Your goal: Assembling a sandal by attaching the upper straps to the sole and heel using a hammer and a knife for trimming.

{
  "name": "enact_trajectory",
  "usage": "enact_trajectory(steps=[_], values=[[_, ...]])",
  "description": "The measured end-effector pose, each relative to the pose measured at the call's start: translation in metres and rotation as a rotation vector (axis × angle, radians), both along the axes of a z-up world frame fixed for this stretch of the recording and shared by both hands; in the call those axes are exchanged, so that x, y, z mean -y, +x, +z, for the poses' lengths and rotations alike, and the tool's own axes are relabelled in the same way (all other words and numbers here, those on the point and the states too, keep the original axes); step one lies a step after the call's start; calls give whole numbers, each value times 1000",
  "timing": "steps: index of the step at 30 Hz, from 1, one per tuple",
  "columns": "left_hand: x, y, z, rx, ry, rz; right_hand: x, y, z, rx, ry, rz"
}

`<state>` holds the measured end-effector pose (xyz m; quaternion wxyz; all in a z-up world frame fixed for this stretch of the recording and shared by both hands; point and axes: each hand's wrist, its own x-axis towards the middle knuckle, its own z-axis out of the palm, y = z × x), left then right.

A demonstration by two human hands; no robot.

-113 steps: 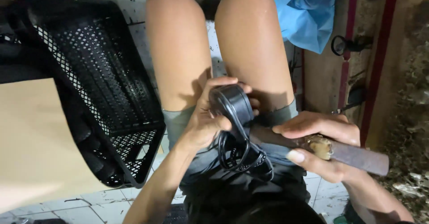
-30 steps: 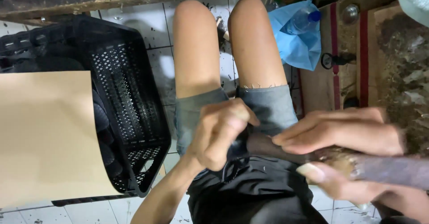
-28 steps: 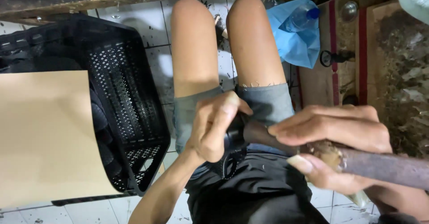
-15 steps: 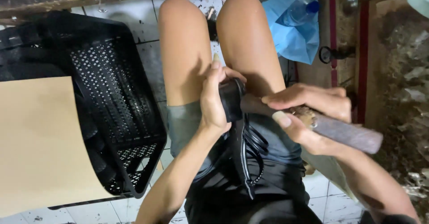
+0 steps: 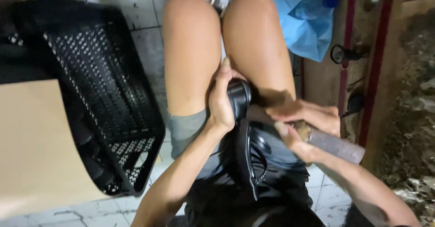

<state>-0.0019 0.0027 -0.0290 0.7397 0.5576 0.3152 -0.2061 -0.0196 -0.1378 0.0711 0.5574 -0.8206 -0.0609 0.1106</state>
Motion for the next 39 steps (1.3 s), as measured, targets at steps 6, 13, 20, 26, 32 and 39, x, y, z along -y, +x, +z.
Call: enact_trajectory(steps=[6, 13, 20, 26, 32, 39], values=[[3, -7, 5, -7, 66, -3, -2, -9, 5, 23, 6, 59], [-39, -17, 50, 247, -229, -283, 9, -20, 15, 113, 74, 45], [-62, -4, 63, -46, -335, -684, 5, -31, 13, 264, -45, 15], [-60, -7, 55, -48, -288, -656, 5, -29, 9, 310, 8, 62], [-58, -9, 41, 71, -316, -658, -4, -39, -15, 433, -5, 0], [-58, -5, 44, -38, -380, -639, 11, -32, -15, 368, 79, 70]])
